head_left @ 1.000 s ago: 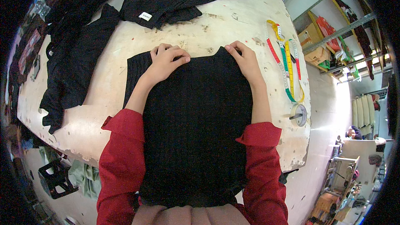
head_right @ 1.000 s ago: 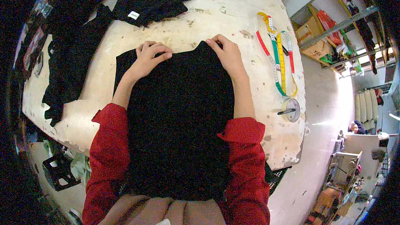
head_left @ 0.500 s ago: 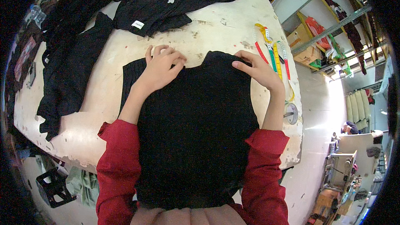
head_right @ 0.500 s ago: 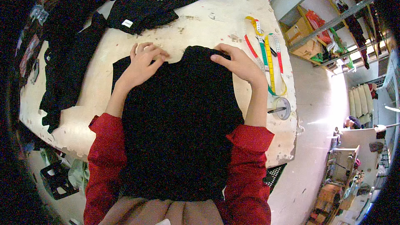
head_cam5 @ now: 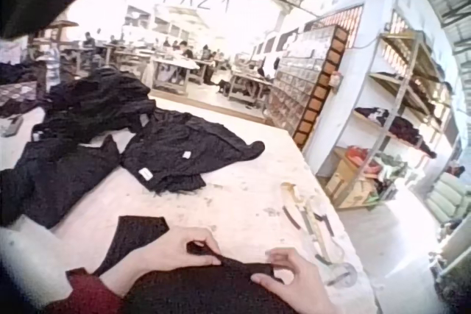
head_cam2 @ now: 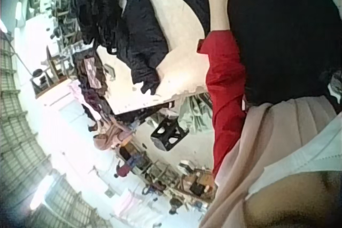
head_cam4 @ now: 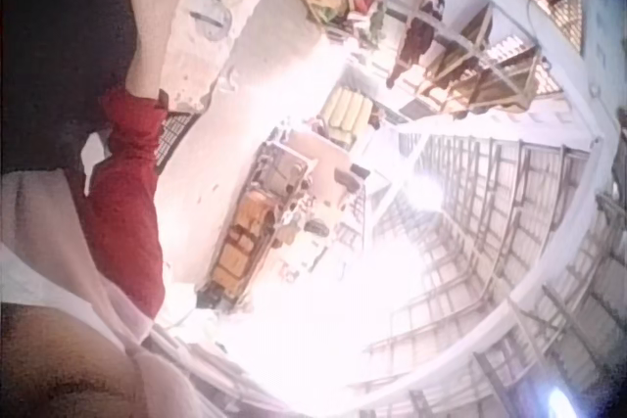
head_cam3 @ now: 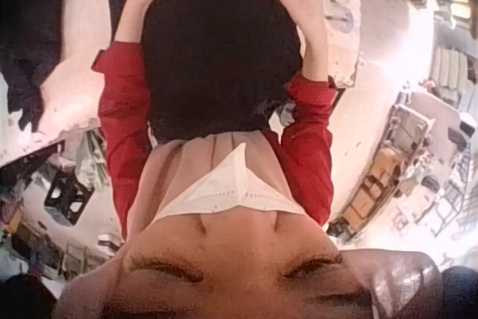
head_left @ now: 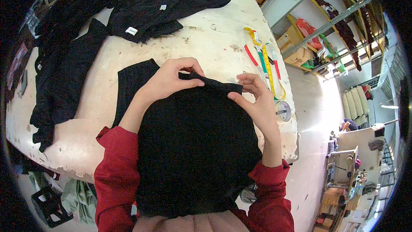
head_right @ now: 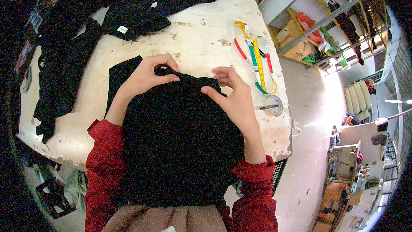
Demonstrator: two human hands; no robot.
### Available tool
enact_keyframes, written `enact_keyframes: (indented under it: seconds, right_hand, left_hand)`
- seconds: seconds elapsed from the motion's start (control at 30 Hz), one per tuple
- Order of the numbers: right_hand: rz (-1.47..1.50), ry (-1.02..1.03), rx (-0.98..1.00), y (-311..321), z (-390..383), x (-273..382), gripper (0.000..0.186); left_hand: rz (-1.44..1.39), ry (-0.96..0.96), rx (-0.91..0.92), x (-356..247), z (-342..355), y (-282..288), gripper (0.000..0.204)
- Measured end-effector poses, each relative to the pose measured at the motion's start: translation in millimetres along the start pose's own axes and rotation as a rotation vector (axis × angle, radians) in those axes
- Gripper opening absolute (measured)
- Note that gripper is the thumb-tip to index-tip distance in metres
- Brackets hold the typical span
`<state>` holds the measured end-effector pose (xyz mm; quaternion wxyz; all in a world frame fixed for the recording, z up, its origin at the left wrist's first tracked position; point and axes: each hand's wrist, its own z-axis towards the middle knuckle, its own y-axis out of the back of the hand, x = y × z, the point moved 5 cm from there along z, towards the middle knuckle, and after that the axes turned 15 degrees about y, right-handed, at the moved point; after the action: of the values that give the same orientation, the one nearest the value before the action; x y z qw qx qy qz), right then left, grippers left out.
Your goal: The person lays a black garment flat on a table, measures it with a measuring tape, applies pieces of tape to mark specific points, and uses a pen to mark the garment. The person handles the garment, tape, measuring tape, and pen throughout the process.
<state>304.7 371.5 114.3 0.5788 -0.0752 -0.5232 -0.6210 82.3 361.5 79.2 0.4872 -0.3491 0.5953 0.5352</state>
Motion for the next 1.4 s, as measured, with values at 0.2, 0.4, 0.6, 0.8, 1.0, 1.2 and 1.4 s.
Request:
enact_keyframes:
  seconds: [0.2,0.4,0.6,0.8,1.0,1.2,1.4]
  right_hand:
    - [-0.112,0.116,0.038,-2,1,17,0.030]
    - [-0.129,0.209,-0.084,-4,-4,23,0.025]
    - [-0.240,0.495,-0.042,-18,-11,41,0.024]
    - [-0.066,0.175,-0.082,-21,-9,39,0.029]
    - [-0.117,0.150,-0.021,-20,-7,33,0.022]
    - [0.237,-0.080,-0.032,-14,-2,1,0.040]
    - [0.113,-0.250,0.267,5,-38,-17,0.048]
  left_hand:
    - [-0.025,0.083,-0.003,-3,-3,0,0.014]
    - [0.219,-0.185,-0.085,-21,-12,-4,0.036]
    - [0.175,-0.165,-0.091,-57,-24,-23,0.016]
    - [0.248,-0.136,-0.103,-48,-23,-24,0.013]
    - [0.423,-0.247,-0.294,-47,-24,-34,0.012]
    - [0.442,-0.279,-0.446,-40,-16,-31,0.013]
    - [0.216,-0.110,-0.477,-28,-11,-14,0.015]
